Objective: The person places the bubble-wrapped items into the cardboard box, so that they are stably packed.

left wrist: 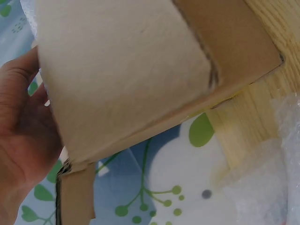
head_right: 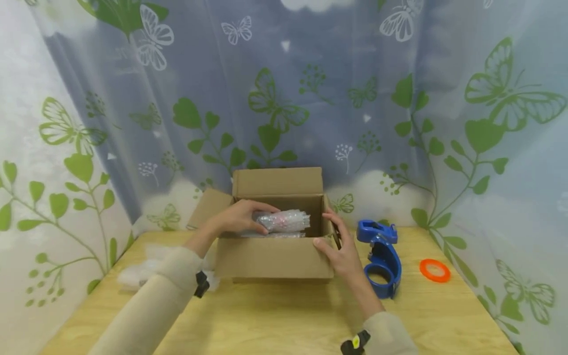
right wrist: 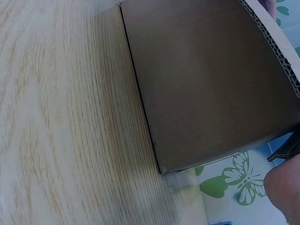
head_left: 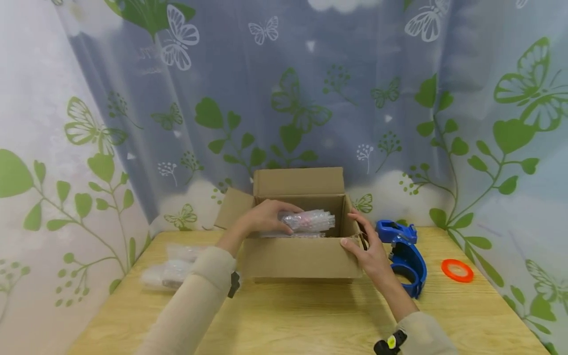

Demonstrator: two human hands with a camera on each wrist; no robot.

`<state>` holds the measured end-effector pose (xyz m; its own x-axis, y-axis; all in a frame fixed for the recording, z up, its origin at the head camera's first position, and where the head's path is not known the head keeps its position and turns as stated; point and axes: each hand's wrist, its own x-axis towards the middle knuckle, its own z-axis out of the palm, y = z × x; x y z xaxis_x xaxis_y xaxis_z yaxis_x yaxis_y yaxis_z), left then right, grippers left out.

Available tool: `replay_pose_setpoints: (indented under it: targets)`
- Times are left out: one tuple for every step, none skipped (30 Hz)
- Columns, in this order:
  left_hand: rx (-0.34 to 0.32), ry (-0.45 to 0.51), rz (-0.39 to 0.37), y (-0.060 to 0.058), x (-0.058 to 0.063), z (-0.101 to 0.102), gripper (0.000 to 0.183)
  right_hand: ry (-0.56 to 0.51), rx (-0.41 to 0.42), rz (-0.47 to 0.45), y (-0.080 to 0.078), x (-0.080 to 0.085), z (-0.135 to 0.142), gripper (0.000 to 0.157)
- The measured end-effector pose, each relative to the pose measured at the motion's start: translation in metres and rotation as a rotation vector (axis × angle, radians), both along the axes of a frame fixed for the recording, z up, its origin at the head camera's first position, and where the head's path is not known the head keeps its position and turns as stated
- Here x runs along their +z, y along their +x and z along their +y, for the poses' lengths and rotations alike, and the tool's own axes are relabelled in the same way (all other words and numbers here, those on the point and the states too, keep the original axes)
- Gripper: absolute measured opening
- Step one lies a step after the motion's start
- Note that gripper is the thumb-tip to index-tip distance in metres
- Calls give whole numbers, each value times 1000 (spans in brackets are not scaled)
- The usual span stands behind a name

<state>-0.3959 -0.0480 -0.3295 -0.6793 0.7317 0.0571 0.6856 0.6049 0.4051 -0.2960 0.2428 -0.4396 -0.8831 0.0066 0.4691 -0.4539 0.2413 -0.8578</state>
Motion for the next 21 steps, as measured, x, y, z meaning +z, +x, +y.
replay_pose_setpoints:
  targets:
    - [10, -6, -1, -1, -2, 1, 58, 0, 1, -2, 0, 0, 0, 63]
    - [18, -12, -1, -2, -4, 2, 58, 0, 1, -4, 0, 0, -1, 63]
    - [26, -18, -4, -2, -7, 3, 57, 0, 0, -5, 0, 1, -1, 63]
    - [31, -22, -3, -3, -9, 4, 56, -1, -1, -6, 0, 1, -1, 63]
    - [35, -28, 0, -4, -11, 5, 56, -1, -4, -8, 1, 1, -1, 63]
    - [36, -30, -1, -4, -13, 5, 55, 0, -5, -9, 1, 1, -1, 63]
    - [39, -34, -2, -4, -15, 6, 54, 0, -9, -12, 1, 0, 0, 63]
    - [40, -37, 1, -5, -17, 6, 53, 1, -11, -13, 2, 0, 0, 63]
    - [37, -40, 0, -5, -19, 7, 52, 1, -13, -13, 2, -1, 0, 63]
    - [32, -44, 0, -6, -20, 7, 51, 3, -15, -13, 2, -1, 0, 63]
    - [30, -49, -6, -6, -22, 8, 50, 3, -16, -13, 2, -2, 1, 63]
    - [26, -54, -12, -6, -23, 8, 50, 5, -18, -13, 1, -2, 1, 63]
    - [20, -61, -12, -6, -24, 8, 49, 6, -18, -13, 1, -2, 1, 63]
    - [15, -66, -13, -6, -24, 9, 49, 7, -16, -13, 1, -2, 1, 63]
    - [6, -71, -15, -7, -25, 9, 49, 8, -16, -12, 1, -2, 1, 64]
    - [-2, -75, -19, -7, -25, 9, 50, 8, -15, -11, 1, -1, 1, 64]
    - [-10, -84, -22, -7, -25, 9, 51, 7, -15, -10, 0, -1, 1, 64]
    - [-23, -92, -22, -8, -26, 9, 52, 8, -14, -9, 0, -1, 1, 64]
    - [-32, -101, -30, -8, -26, 8, 54, 8, -11, -7, 0, -1, 1, 64]
    - [-39, -108, -40, -9, -26, 7, 55, 10, -7, -4, 0, -1, 0, 64]
    - [-47, -116, -45, -9, -27, 6, 57, 13, -5, -2, -1, -1, -1, 64]
